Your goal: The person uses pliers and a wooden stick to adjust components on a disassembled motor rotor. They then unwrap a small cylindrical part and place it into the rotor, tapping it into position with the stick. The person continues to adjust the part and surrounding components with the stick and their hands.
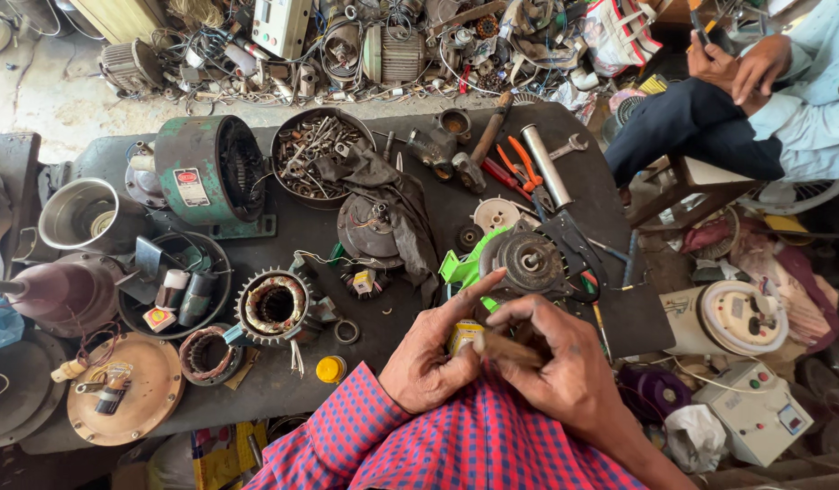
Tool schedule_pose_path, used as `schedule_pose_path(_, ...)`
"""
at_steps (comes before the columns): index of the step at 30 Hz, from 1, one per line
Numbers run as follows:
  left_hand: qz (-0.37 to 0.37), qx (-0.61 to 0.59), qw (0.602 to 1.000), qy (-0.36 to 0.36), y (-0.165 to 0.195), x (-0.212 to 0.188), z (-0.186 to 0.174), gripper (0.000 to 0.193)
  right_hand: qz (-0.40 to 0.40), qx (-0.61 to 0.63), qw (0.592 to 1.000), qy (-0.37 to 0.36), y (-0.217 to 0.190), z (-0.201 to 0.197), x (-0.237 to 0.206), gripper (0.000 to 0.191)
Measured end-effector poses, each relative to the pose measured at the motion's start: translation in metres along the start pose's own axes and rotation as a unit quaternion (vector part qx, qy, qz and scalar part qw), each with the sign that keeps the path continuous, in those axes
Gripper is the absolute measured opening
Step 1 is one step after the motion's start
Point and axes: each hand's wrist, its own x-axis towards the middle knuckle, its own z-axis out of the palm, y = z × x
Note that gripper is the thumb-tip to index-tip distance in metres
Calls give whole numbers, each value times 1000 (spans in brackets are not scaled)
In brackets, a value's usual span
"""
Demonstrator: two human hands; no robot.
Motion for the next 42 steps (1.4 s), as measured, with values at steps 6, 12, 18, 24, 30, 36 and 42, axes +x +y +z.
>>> schedule_pose_path(6, -34, -41, 999, -4, 2, -1, 0, 79, -24, 9, 1000, 8, 0, 3, 0, 23)
schedule_pose_path(12, -13, 5, 1000, -12, -2, 1, -2, 73, 36, 56, 998, -15, -1, 1, 2, 13)
schedule_pose_path(18, -43, 8, 999, -8, -8, 1, -1, 75, 60, 102, 993, -16, 2, 1, 2, 12)
schedule_pose_path(24, -135, -149, 979, 22, -12, 5, 5, 75, 41, 145, 989, -2, 3, 2, -5, 18)
schedule_pose_path(30, -163, -174, 971, 2, -17, 9, 8, 78, 53, 144, 988, 24, 4, 0, -13, 21)
schedule_pose_path(36, -141, -178, 973, -34, -29, 12, 10, 81, 55, 117, 991, 45, 5, -2, -28, 36)
schedule_pose_path(42, -135, -148, 976, -88, -56, 17, 6, 88, -38, 0, 994, 98, 15, -3, -38, 49)
